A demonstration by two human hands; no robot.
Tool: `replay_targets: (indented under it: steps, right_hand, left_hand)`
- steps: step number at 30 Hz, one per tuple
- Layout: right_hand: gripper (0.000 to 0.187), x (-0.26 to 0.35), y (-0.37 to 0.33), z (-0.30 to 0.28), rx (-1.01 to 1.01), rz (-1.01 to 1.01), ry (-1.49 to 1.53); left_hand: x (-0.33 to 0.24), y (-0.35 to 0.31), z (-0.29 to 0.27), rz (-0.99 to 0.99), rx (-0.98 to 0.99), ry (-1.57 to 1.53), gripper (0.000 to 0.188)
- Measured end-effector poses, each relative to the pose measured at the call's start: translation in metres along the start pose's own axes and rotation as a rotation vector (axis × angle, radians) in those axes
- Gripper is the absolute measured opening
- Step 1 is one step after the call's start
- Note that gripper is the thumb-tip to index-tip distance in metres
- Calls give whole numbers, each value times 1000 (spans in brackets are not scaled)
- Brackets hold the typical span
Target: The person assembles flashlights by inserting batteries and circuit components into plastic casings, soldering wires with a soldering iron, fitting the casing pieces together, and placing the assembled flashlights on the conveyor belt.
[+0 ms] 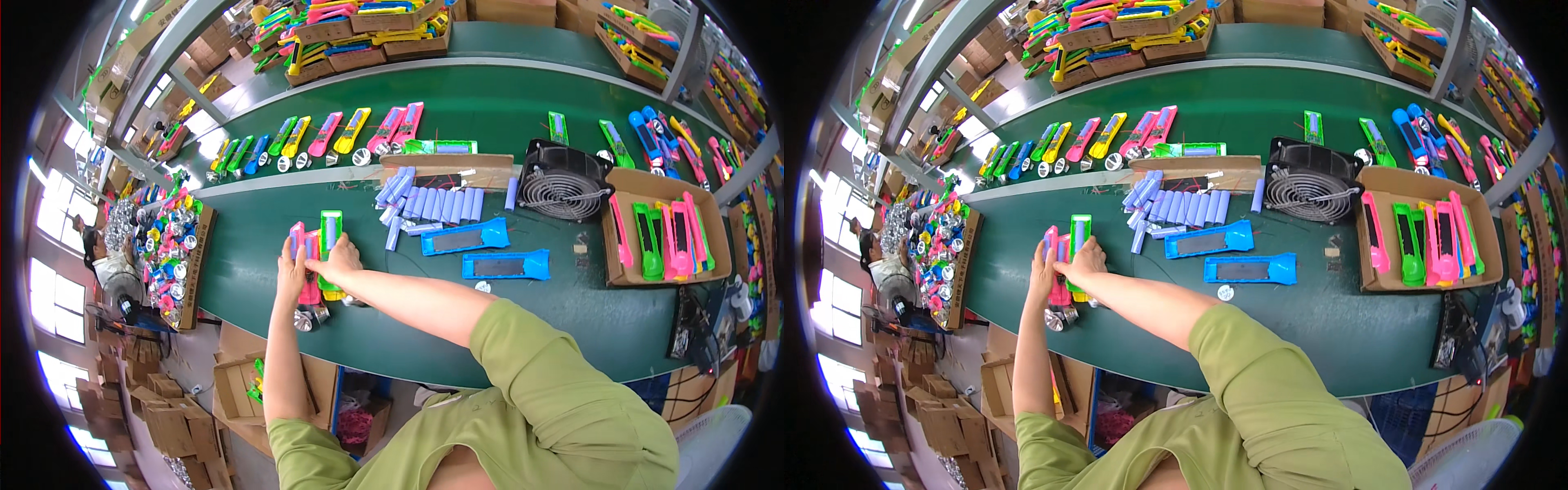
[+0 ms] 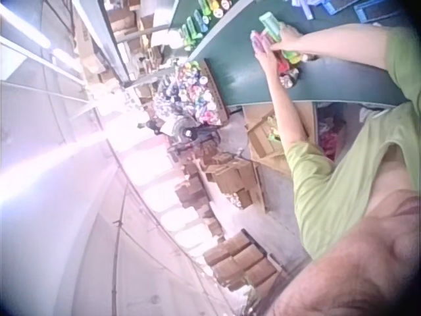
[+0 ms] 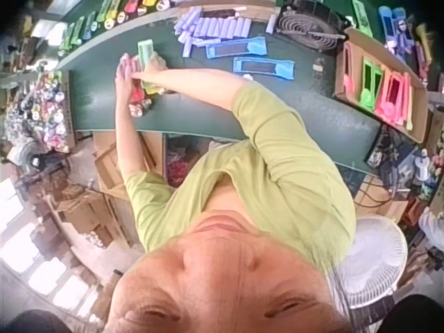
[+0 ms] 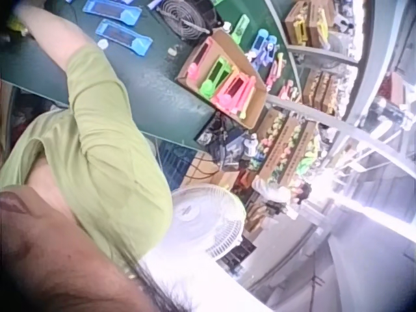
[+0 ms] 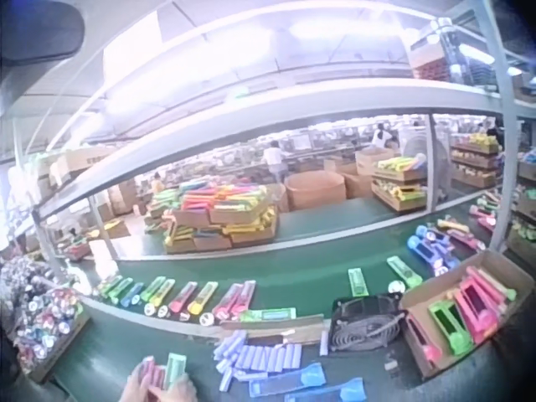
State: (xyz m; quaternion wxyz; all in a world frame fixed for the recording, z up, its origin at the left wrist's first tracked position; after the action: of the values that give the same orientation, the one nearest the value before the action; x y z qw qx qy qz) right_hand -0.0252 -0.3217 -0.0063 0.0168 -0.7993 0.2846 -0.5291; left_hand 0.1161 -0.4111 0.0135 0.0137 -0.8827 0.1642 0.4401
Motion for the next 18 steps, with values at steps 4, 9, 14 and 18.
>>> replay_targets:
  steps: [4,9,14,18]
  right_hand:
    - [86,6,-1,21,166,-105,-28]
    - [76,-8,-51,-10,357,-198,45]
    - [49,-89,-179,-110,584,-196,460]
    - [33,-192,-249,-201,210,82,668]
  left_hand:
    - [-20,-8,11,185,14,247,73]
    - [-23,8,10,132,159,360,76]
    - [-108,22,11,104,253,848,66]
    - [-187,73,50,553,129,634,19]
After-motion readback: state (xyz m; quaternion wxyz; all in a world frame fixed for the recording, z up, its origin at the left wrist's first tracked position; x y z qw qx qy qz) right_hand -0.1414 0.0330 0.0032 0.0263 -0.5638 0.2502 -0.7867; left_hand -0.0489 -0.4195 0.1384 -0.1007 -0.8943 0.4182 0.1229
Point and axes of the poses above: each hand's wrist, its own y-axis towards the middle knuckle, its own z-axis out of the palm, x = y × z, the point moved 8 cm from there along y, towards the middle knuckle, and after that the axes turned 8 degrees about -y, right-handed, at the moved point
